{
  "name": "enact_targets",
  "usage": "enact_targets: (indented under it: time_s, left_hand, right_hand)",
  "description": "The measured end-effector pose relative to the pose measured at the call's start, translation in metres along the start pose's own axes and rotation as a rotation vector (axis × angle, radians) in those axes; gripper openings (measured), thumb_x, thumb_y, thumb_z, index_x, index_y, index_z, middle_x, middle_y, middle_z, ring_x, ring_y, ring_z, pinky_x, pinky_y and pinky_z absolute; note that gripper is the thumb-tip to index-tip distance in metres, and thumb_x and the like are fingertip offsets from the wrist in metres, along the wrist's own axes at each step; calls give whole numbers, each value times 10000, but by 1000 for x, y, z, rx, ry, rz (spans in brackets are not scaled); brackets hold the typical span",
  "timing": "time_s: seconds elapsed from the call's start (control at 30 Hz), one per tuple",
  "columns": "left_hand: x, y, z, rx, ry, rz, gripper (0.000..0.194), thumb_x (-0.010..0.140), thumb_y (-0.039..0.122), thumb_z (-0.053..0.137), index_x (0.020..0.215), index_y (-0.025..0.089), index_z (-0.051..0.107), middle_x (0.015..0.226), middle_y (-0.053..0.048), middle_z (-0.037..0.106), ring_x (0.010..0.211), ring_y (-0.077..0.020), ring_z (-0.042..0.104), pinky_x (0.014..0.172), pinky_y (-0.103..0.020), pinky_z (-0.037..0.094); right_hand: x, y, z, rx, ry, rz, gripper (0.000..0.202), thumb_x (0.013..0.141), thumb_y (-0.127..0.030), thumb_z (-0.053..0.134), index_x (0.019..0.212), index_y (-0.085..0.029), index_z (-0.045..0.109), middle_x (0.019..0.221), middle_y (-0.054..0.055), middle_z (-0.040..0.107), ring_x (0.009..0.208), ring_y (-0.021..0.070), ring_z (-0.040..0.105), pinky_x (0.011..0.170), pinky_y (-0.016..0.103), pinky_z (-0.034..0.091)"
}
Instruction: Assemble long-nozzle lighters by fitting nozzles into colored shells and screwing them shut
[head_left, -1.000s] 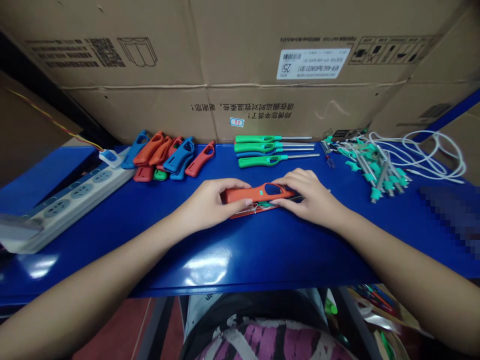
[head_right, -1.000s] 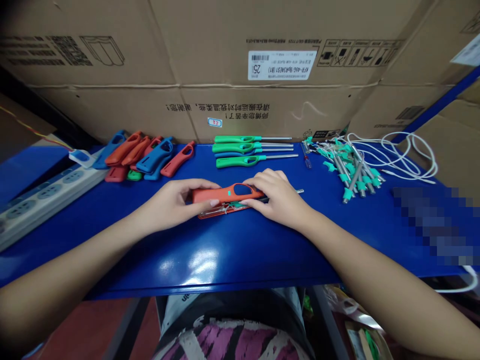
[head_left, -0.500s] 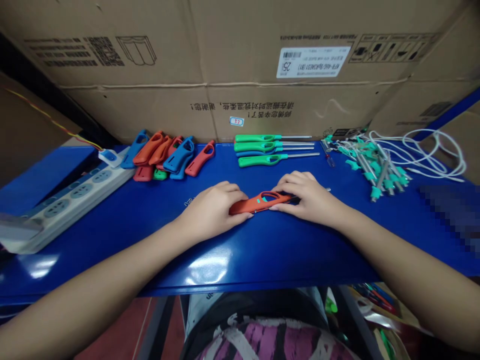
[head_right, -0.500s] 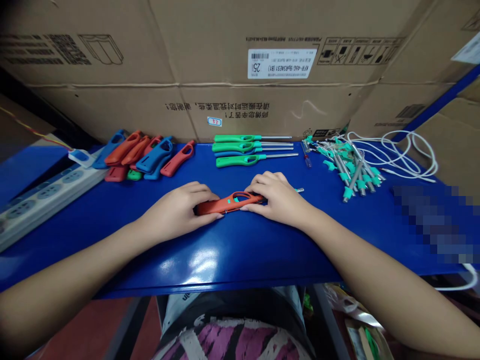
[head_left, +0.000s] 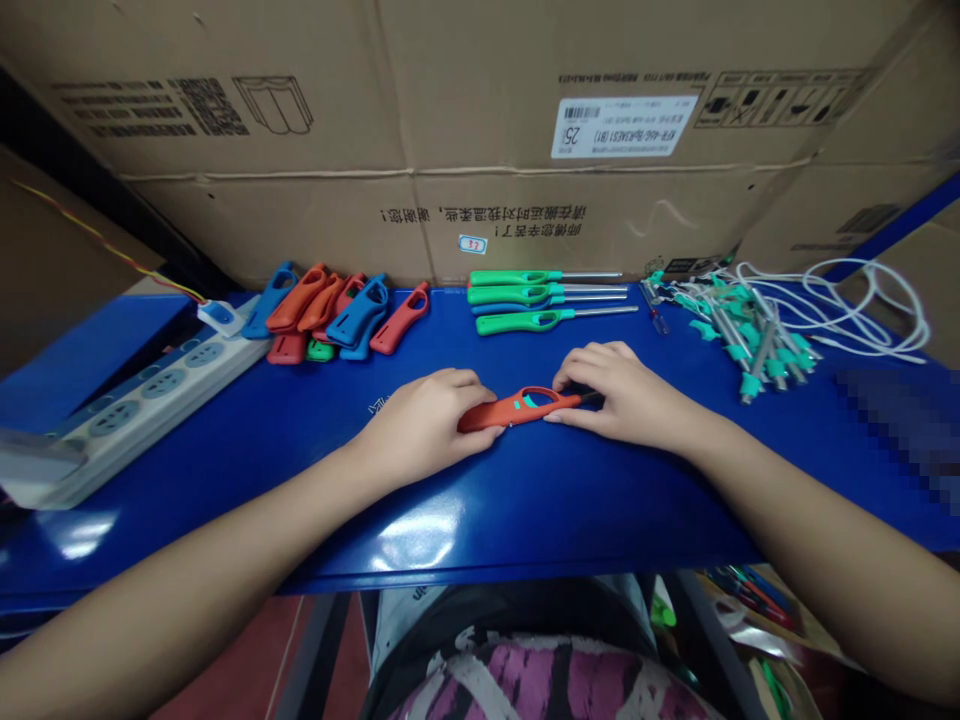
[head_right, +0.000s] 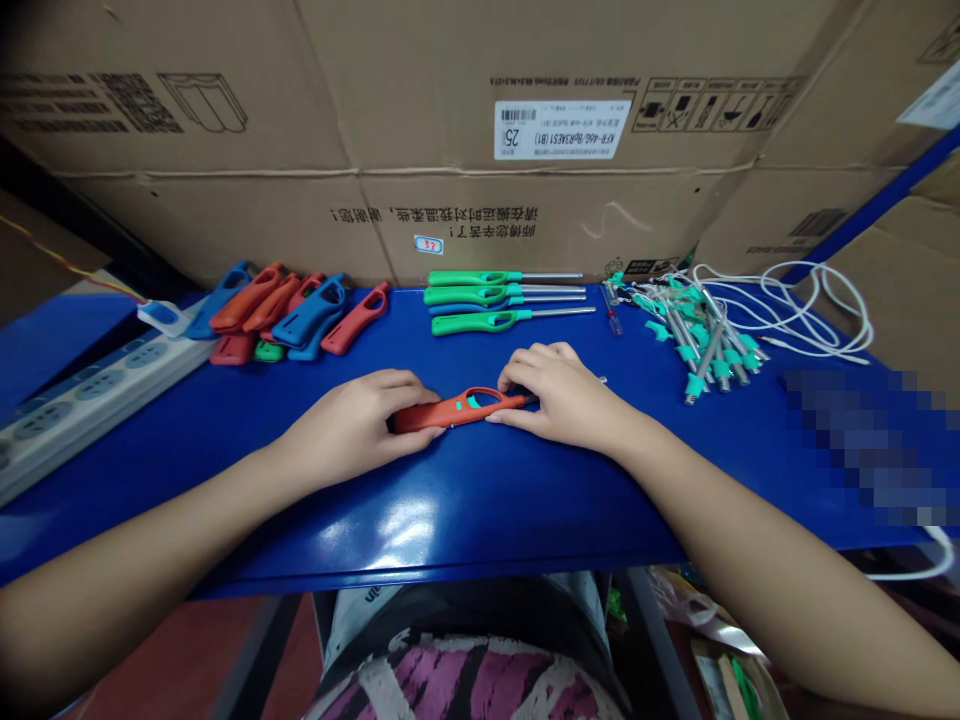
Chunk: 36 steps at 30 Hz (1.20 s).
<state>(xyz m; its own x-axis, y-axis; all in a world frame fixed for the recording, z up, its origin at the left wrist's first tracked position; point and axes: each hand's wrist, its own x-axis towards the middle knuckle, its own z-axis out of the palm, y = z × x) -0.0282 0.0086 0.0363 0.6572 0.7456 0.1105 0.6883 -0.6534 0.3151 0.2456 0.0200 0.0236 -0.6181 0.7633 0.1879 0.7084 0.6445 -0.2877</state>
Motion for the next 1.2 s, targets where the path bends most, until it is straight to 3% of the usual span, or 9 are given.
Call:
enact_targets:
  time_s: [0.5, 0.7, 0.83, 1.03, 1.2]
  left_hand:
    - [-3, 2, 4, 67, 4, -10, 267, 924, 383, 666, 1101, 191, 720, 1023, -68, 670, 962, -244, 643, 777, -337, 519]
    - [-3, 8, 2, 161, -20, -4, 229, 900, 295, 638, 1058, 144, 706, 962, -87, 644, 942, -266, 618, 767, -357, 526]
    - [-1, 2, 3, 169, -4, 18, 217, 896, 226, 621, 1082, 145, 697, 981, -94, 646, 958, -266, 619, 824, -366, 527]
    - [1, -10, 8, 122, 52, 117, 323, 1025, 388, 489, 1153, 155, 673, 982, -94, 669, 963, -244, 632, 857, -351, 512]
    - [2, -6, 6, 100, 40, 142, 355, 1036, 408, 458, 1103, 138, 678, 955, -91, 679, 936, -242, 626, 830, -352, 502]
  right_hand:
    - [-1, 3, -2, -27, 18, -53, 214, 890, -411, 712, 877, -212, 637, 893, 18, 692, 875, 205, 584, 882, 370, 309]
    - [-1, -2, -3, -78, 5, -51, 155, 883, -347, 672, 855, -211, 604, 842, 18, 668, 832, 203, 569, 907, 390, 325]
    - [-1, -2, -1, -81, 4, -41, 101, 858, -285, 644, 878, -211, 577, 844, 16, 658, 830, 202, 571, 891, 378, 335]
    - [-2, 0, -4, -99, 31, -67, 187, 937, -381, 602, 860, -211, 590, 816, 36, 650, 812, 212, 556, 868, 378, 337]
    - [-3, -1, -6, -141, 52, -140, 205, 972, -358, 553, 834, -206, 560, 828, 39, 637, 819, 210, 542, 880, 389, 328]
